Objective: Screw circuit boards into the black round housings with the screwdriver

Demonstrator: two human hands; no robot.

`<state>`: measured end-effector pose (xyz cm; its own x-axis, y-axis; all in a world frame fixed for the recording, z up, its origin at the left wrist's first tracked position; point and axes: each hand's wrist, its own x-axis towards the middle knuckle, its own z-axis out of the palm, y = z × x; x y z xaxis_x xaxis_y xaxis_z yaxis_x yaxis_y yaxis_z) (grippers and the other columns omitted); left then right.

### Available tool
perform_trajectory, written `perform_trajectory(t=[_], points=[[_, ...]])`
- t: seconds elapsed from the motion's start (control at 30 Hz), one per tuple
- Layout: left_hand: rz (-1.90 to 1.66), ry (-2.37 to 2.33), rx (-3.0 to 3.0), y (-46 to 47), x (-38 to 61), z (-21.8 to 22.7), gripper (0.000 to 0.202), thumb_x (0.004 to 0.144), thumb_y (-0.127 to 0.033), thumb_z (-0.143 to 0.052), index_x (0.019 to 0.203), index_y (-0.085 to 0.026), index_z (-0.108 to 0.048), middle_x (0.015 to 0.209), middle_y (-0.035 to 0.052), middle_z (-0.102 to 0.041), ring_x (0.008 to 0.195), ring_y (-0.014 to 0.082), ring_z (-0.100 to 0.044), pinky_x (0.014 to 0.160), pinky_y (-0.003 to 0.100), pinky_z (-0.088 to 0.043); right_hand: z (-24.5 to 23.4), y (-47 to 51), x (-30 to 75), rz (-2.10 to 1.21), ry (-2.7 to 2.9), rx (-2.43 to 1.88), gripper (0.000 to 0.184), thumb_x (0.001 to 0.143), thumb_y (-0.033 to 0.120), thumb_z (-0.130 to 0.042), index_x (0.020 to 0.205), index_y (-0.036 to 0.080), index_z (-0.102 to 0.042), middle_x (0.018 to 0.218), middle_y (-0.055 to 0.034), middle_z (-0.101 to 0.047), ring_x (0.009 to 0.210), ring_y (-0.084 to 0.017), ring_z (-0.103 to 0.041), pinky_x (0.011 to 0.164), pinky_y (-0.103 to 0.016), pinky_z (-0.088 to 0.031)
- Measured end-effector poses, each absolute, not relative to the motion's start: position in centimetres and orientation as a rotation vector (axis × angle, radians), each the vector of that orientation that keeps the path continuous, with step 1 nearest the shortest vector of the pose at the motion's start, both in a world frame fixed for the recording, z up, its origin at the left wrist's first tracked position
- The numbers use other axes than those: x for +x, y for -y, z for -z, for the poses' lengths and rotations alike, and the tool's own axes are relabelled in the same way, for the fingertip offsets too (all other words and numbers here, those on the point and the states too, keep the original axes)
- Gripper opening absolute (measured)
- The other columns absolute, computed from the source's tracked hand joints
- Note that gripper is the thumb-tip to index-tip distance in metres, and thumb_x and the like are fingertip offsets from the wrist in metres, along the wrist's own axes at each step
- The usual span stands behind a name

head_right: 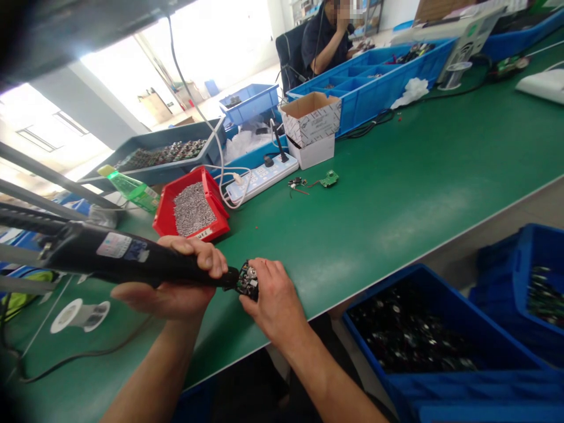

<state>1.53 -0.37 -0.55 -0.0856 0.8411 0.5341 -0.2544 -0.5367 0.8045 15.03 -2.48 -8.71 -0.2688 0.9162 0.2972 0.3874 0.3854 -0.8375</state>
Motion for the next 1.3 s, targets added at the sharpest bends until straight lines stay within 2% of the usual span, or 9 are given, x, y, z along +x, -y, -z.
perform_trajectory(t=[0.57, 0.8, 1.0, 1.3], points=[[-1.656, -0.619, 1.427, 0.3, 2.4, 1.7, 0.057, 0.071, -0.072, -0.066, 0.089, -0.018, -0.06, 0.065, 0.0015, -0.059, 0.049, 0.0161, -0.058, 0.047, 0.029, -0.05, 8.8, 2.5, 15.0, -0.829, 1.851, -1.152, 0.052, 0.072, 0.012, -0.073, 0.119, 0.021, -0.052, 0.115, -0.0069, -0.062, 0.104, -0.028, -0.052, 0.093, -0.043, -0.046], [-1.644, -0.647, 1.424, 0.4, 2.4, 1.4, 0.059, 0.07, -0.074, -0.065, 0.089, -0.018, -0.06, 0.066, 0.0007, -0.059, 0.05, 0.0151, -0.058, 0.048, 0.029, -0.051, 8.4, 2.6, 15.0, -0.832, 1.839, -1.14, 0.049, 0.073, 0.011, -0.071, 0.116, 0.023, -0.052, 0.113, -0.0064, -0.063, 0.103, -0.028, -0.053, 0.091, -0.044, -0.047], [-1.76, -0.651, 1.422, 0.0, 2.4, 0.4, 0.069, 0.068, -0.085, -0.054, 0.084, -0.018, -0.06, 0.062, 0.0003, -0.057, 0.046, 0.0153, -0.057, 0.044, 0.029, -0.05, 8.5, 2.5, 15.2, -0.83, 1.84, -1.131, 0.051, 0.071, 0.013, -0.074, 0.116, 0.022, -0.053, 0.114, -0.0059, -0.062, 0.104, -0.027, -0.052, 0.093, -0.042, -0.046], [-1.726, -0.666, 1.437, -0.2, 2.9, 0.8, 0.067, 0.071, -0.083, -0.053, 0.086, -0.018, -0.059, 0.063, -0.0002, -0.056, 0.046, 0.0151, -0.057, 0.044, 0.029, -0.049, 8.7, 2.5, 15.2, -0.833, 1.831, -1.124, 0.05, 0.072, 0.012, -0.073, 0.117, 0.023, -0.053, 0.114, -0.0061, -0.062, 0.105, -0.027, -0.052, 0.093, -0.042, -0.046]])
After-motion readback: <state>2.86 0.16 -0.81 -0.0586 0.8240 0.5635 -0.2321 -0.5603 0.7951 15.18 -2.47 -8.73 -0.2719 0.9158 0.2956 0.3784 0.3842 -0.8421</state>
